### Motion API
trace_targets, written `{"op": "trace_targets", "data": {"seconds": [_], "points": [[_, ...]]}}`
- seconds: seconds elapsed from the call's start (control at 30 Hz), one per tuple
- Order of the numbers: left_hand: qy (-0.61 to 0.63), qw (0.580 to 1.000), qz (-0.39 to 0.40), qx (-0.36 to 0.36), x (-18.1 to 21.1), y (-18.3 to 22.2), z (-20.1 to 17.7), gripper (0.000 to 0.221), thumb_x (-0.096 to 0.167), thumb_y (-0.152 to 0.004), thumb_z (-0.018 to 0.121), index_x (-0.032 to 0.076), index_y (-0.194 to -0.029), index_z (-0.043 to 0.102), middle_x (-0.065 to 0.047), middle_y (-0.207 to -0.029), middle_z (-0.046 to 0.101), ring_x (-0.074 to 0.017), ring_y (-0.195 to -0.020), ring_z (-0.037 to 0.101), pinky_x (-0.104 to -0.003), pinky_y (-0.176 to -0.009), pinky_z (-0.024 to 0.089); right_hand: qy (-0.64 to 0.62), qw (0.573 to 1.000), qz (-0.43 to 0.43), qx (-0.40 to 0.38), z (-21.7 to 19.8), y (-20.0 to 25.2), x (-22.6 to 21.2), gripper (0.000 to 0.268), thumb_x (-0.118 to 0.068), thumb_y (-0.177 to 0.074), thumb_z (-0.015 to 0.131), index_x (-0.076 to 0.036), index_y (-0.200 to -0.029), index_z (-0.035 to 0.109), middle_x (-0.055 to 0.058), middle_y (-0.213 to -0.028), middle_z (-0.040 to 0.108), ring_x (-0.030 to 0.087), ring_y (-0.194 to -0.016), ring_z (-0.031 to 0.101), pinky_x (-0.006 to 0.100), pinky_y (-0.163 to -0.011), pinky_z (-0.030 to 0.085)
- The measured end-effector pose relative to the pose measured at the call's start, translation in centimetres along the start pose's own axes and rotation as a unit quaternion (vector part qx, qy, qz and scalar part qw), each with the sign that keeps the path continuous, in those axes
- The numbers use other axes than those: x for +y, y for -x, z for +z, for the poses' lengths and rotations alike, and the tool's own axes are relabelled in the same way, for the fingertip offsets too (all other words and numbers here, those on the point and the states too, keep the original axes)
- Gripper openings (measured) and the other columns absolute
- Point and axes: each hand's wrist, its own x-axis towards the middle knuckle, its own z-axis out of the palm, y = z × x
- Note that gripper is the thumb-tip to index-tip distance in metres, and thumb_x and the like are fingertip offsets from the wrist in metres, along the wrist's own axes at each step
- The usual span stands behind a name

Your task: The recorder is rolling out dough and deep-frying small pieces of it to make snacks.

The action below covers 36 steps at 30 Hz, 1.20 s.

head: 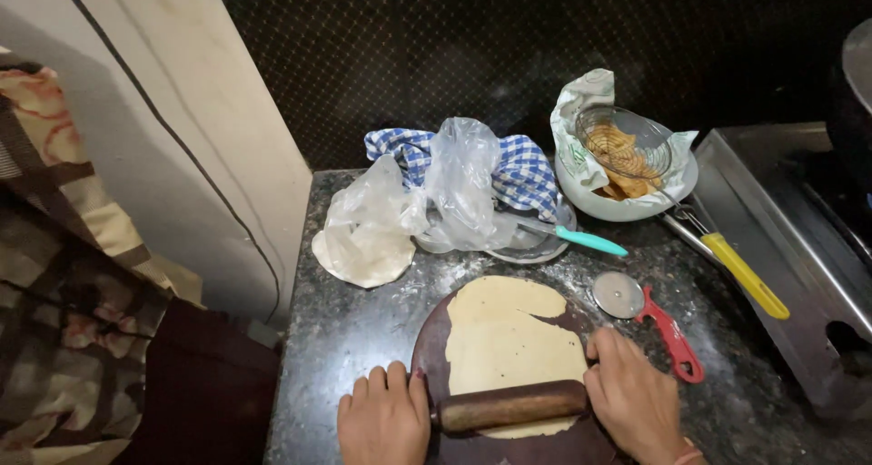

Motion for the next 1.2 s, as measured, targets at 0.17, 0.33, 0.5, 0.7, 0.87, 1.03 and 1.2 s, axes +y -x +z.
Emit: {"op": "trace_targets", "data": {"seconds": [0.17,0.33,0.5,0.7,0.87,1.03,1.2], "points": [[-0.032,0.997,0.004,-0.064,-1.5,3.2,2.5,0.031,0.038,-0.085,0.062,0.015,-0.069,0.076,-0.008,-0.067,0.071,-0.0312,-0.061,0.068,-0.049,-0.058,0.050,-0.021,0.999,-0.030,0.015,-0.9,1.1,0.0,0.019,-0.020,-0.081,0.059,-0.016,-0.099,0.055,0.003,-0.093,0.064,0.025,-0.096,0.067,0.044,-0.070,0.052],[-0.010,0.967,0.018,-0.253,-2.4,2.4,7.1,0.035,0.044,-0.088,0.058,0.018,-0.080,0.078,-0.014,-0.061,0.069,-0.0319,-0.052,0.070,-0.050,-0.054,0.051,-0.133,0.970,0.134,-0.151,0.2,-3.4,1.5,0.021,-0.020,-0.085,0.062,-0.015,-0.105,0.061,0.003,-0.095,0.067,0.021,-0.093,0.072,0.037,-0.081,0.056],[0.005,0.997,0.021,-0.069,1.8,0.0,4.0,0.054,0.049,-0.085,0.061,0.012,-0.046,0.070,-0.018,-0.046,0.060,-0.0312,-0.038,0.063,-0.044,-0.046,0.048,-0.181,0.983,-0.014,0.018,6.5,-10.8,5.1,0.025,-0.015,-0.078,0.070,-0.006,-0.102,0.071,0.014,-0.100,0.069,0.031,-0.100,0.067,0.040,-0.088,0.053],[0.062,0.996,0.044,0.054,2.4,-0.8,6.3,0.053,0.043,-0.085,0.063,0.011,-0.043,0.066,-0.017,-0.044,0.060,-0.0326,-0.031,0.059,-0.046,-0.042,0.045,-0.185,0.966,0.134,-0.121,6.4,-12.9,2.5,0.056,-0.033,-0.066,0.089,-0.009,-0.112,0.069,0.013,-0.096,0.076,0.026,-0.089,0.074,0.038,-0.083,0.057],[0.096,0.994,0.028,-0.031,2.2,-1.1,5.8,0.037,0.042,-0.089,0.061,0.013,-0.070,0.072,-0.014,-0.071,0.066,-0.0329,-0.055,0.066,-0.047,-0.055,0.050,-0.186,0.961,0.132,-0.158,8.8,-13.8,4.7,0.040,-0.028,-0.064,0.089,-0.006,-0.096,0.078,0.011,-0.091,0.079,0.025,-0.085,0.076,0.037,-0.079,0.058],[0.133,0.990,0.020,-0.031,4.1,-3.2,2.4,0.025,0.036,-0.087,0.064,0.011,-0.091,0.067,-0.011,-0.093,0.061,-0.0332,-0.086,0.063,-0.049,-0.071,0.051,-0.189,0.964,0.126,-0.136,4.8,-12.6,1.9,0.040,-0.019,-0.058,0.093,-0.010,-0.091,0.072,0.008,-0.088,0.075,0.023,-0.082,0.073,0.037,-0.074,0.057],[0.200,0.977,0.066,-0.032,6.2,-6.1,0.9,0.023,0.027,-0.085,0.071,0.007,-0.094,0.065,-0.012,-0.097,0.062,-0.0353,-0.098,0.059,-0.049,-0.083,0.048,-0.140,0.960,0.132,-0.203,7.8,-13.5,4.2,0.035,-0.022,-0.061,0.091,-0.005,-0.088,0.078,0.009,-0.082,0.078,0.020,-0.074,0.073,0.035,-0.074,0.056]]}}
